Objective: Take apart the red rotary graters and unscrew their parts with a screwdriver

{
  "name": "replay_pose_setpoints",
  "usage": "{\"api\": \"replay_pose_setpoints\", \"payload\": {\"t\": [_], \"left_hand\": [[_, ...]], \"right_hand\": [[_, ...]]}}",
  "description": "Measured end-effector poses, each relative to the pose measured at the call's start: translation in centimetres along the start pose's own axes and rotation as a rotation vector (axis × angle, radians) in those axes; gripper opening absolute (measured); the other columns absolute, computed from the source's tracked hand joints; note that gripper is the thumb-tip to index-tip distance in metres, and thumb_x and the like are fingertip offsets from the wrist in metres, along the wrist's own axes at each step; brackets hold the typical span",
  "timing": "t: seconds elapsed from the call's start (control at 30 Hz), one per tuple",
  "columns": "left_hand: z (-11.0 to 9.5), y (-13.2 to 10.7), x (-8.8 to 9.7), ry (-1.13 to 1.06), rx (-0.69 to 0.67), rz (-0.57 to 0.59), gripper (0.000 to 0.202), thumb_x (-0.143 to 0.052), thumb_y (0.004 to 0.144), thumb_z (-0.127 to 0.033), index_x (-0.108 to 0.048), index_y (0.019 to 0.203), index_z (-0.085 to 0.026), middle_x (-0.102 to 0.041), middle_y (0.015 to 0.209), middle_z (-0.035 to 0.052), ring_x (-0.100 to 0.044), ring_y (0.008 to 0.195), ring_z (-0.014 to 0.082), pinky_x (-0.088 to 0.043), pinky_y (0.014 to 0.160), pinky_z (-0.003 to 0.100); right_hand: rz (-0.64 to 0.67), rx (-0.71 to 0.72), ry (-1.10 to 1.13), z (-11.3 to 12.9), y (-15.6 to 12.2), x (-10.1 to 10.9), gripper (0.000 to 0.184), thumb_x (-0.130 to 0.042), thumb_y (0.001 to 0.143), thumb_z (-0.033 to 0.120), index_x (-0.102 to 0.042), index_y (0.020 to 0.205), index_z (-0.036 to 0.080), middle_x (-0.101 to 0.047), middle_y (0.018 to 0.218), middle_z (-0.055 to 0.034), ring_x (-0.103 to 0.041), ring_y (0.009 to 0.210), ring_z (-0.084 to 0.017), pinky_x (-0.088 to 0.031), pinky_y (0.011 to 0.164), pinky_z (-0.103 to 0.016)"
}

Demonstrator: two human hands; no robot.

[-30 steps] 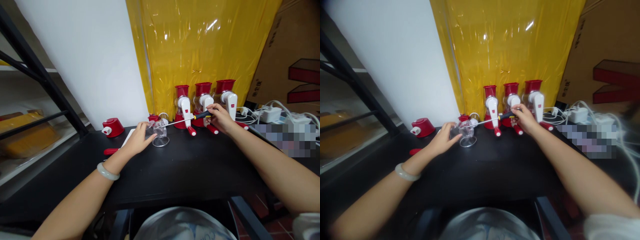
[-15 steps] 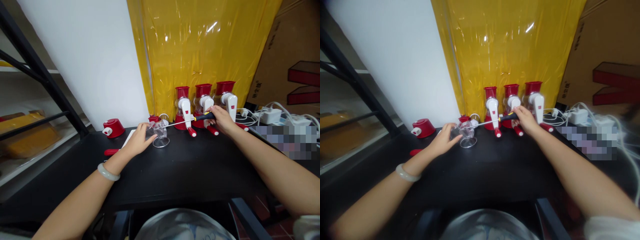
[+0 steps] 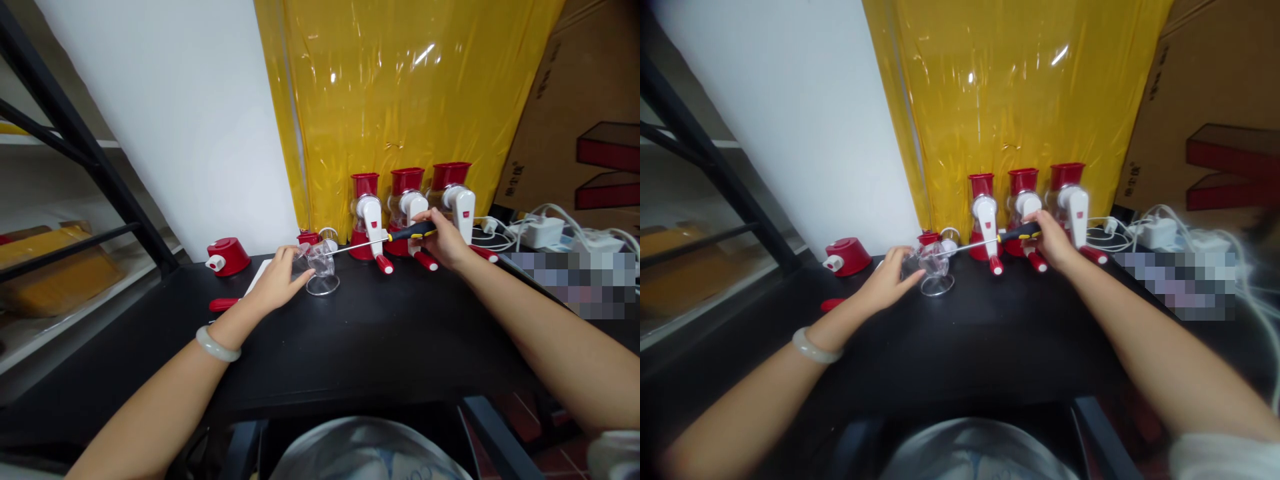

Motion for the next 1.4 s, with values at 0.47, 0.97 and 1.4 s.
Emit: {"api": "replay_pose_setpoints", "payload": {"t": [0.47, 0.97, 1.4], "left_hand": [[0.0, 0.0, -0.1, 0.010, -0.019, 0.004, 0.050, -0.050, 0.089, -0.052, -0.042, 0.125, -0.019, -0.048, 0.125, 0.0133, -0.054, 0.114, 0.0281, -0.045, 0.099, 0.046], [0.3, -0.2, -0.1, 0.007, 0.036, 0.011, 0.050, -0.052, 0.086, -0.054, -0.045, 0.121, -0.020, -0.033, 0.141, 0.0162, -0.061, 0.104, 0.0282, -0.049, 0.092, 0.050], [-1.2, 0.2, 2.0, 0.168, -0.047, -0.085, 0.047, -0.060, 0.084, -0.051, -0.052, 0.117, -0.018, -0.041, 0.136, 0.0162, -0.052, 0.121, 0.0331, -0.045, 0.100, 0.054]], "right_hand": [[0.105, -0.049, 0.107, 0.4, -0.7, -0.9, 0.038, -0.081, 0.059, 0.031, -0.057, 0.089, 0.027, -0.056, 0.079, 0.0028, -0.056, 0.063, -0.013, -0.048, 0.053, -0.027], [0.011, -0.038, -0.043, -0.6, 0.2, 0.1, 0.018, -0.063, 0.082, 0.039, -0.056, 0.074, 0.024, -0.047, 0.052, 0.0028, -0.041, 0.041, -0.011, -0.041, 0.046, -0.029], [-0.037, -0.051, -0.006, -0.3, 0.1, 0.1, 0.016, -0.063, 0.079, 0.032, -0.054, 0.069, 0.023, -0.047, 0.051, 0.0032, -0.040, 0.040, -0.010, -0.041, 0.045, -0.028]]}}
Point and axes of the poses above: each hand's wrist, its own y-axis towards the middle knuckle, its own x-axis out of the back of the hand, z = x × y, the point moved 7 cm from there along y, towards the middle knuckle
